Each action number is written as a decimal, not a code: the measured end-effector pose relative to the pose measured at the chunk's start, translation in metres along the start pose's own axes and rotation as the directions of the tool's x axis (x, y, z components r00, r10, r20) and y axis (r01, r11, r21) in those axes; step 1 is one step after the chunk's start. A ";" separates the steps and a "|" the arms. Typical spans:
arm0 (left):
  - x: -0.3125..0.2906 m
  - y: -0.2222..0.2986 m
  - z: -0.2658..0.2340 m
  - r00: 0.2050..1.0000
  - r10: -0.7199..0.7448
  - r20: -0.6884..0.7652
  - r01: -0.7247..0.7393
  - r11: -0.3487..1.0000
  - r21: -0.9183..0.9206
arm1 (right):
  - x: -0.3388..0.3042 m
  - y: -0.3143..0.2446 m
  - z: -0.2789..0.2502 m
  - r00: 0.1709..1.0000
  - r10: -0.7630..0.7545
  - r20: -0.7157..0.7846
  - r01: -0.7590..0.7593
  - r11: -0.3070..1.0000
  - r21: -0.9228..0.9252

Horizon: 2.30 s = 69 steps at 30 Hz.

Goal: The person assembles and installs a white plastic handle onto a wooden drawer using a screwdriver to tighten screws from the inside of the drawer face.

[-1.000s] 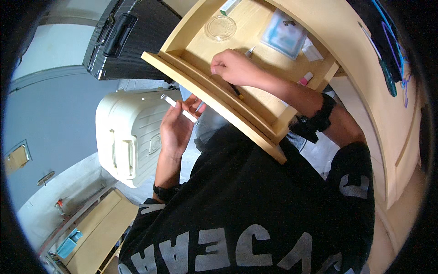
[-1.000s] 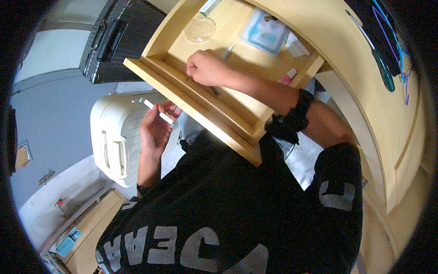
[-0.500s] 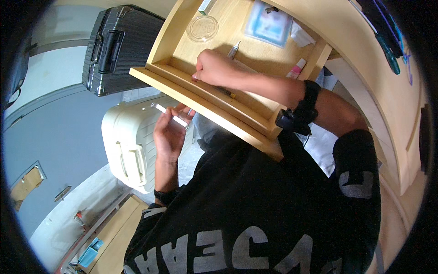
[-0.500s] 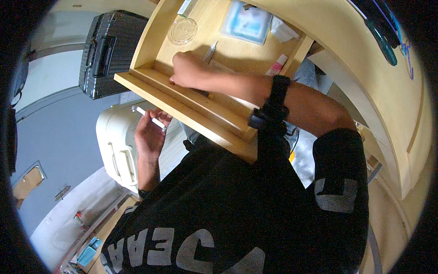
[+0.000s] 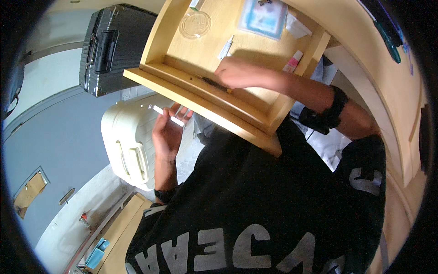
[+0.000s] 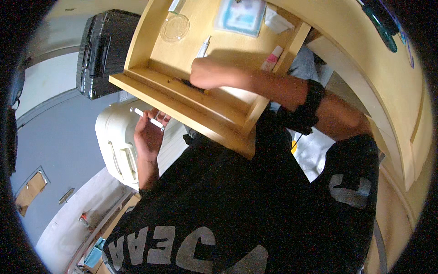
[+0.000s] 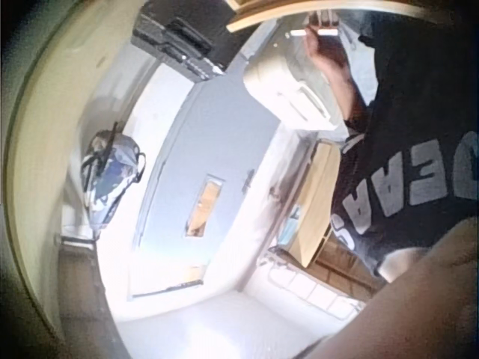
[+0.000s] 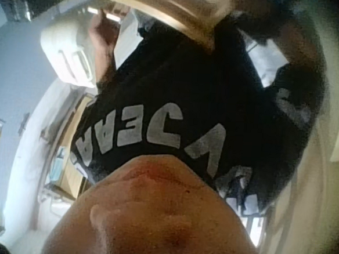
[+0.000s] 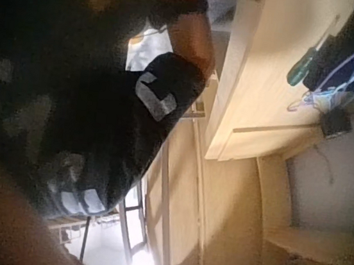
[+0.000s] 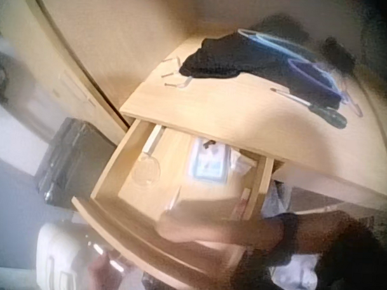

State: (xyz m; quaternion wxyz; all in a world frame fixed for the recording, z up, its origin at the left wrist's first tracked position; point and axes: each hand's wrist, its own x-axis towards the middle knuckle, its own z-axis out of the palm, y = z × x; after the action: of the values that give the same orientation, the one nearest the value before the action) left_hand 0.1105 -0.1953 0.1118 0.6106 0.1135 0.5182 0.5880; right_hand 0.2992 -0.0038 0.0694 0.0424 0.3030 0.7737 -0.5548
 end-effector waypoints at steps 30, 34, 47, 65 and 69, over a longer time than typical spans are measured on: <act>0.000 -0.006 0.006 0.977 -0.198 0.074 0.192 0.978 0.076 | -0.053 0.033 0.014 0.999 -0.039 -0.006 0.040 0.981 0.189; -0.001 -0.005 0.007 0.976 -0.215 0.041 0.211 0.974 0.080 | -0.058 0.023 0.005 0.998 0.006 -0.070 -0.001 0.998 0.070; 0.000 -0.006 0.005 0.972 -0.225 0.062 0.222 0.973 0.055 | -0.051 0.015 -0.004 0.997 0.019 0.073 -0.050 0.889 0.455; 0.001 -0.009 0.001 0.966 -0.222 0.135 0.223 0.975 0.008 | -0.046 0.000 0.016 0.975 0.219 -0.043 -0.128 0.709 0.693; 0.002 -0.008 0.001 0.962 -0.228 0.151 0.232 0.973 -0.007 | -0.047 -0.003 0.020 0.966 0.244 -0.088 -0.112 0.698 0.708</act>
State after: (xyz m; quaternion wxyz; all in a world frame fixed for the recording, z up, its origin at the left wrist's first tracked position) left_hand 0.1157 -0.1956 0.1053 0.7131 0.0886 0.4734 0.5095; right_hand 0.3308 -0.0422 0.0830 -0.0892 0.4177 0.4749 -0.7694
